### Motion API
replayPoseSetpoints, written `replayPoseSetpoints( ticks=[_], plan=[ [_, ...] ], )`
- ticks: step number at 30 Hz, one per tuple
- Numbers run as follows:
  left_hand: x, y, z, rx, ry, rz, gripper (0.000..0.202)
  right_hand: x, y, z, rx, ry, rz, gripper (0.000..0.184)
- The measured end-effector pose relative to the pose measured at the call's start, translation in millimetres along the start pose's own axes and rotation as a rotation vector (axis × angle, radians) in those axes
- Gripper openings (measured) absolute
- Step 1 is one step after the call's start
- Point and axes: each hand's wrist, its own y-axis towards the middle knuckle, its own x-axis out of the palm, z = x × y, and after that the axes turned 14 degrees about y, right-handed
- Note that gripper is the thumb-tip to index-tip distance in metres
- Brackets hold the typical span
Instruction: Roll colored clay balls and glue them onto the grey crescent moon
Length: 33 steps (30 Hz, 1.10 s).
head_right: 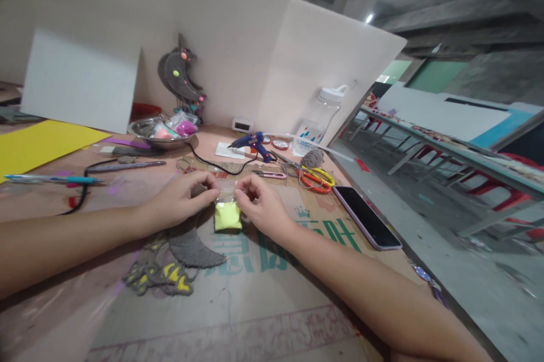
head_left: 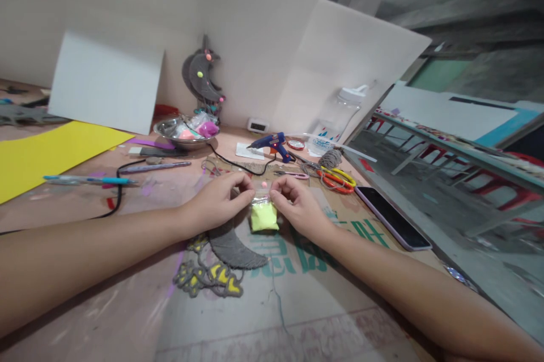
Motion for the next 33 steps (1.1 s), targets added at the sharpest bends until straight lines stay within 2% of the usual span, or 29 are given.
replayPoseSetpoints(
  ticks=[6, 16, 23, 29, 33],
  plan=[
    [1.7, 0.5, -1.7, 0.004, 0.01, -0.001, 0.015, -1.0, 1.8, 1.5, 0.028, 0.082, 0.01, 0.017],
    [0.3, 0.7, -2.1, 0.007, -0.021, 0.007, 0.017, 0.1, 1.1, -1.4, 0.035, 0.086, 0.017, 0.017],
    [2.5, 0.2, -3.0, -0.009, -0.128, 0.036, 0.016, -1.4, 1.4, 0.7, 0.017, 0.08, 0.01, 0.016],
    [2.7, 1.7, 0.2, -0.028, -0.054, -0.121, 0.026, -3.7, 2.0, 4.7, -0.019, 0.118, 0.045, 0.02],
    [4.0, 2.3, -1.7, 0.02, 0.049, -0.153, 0.025, -3.8, 1.3, 4.5, -0.006, 0.146, 0.044, 0.02]
  ],
)
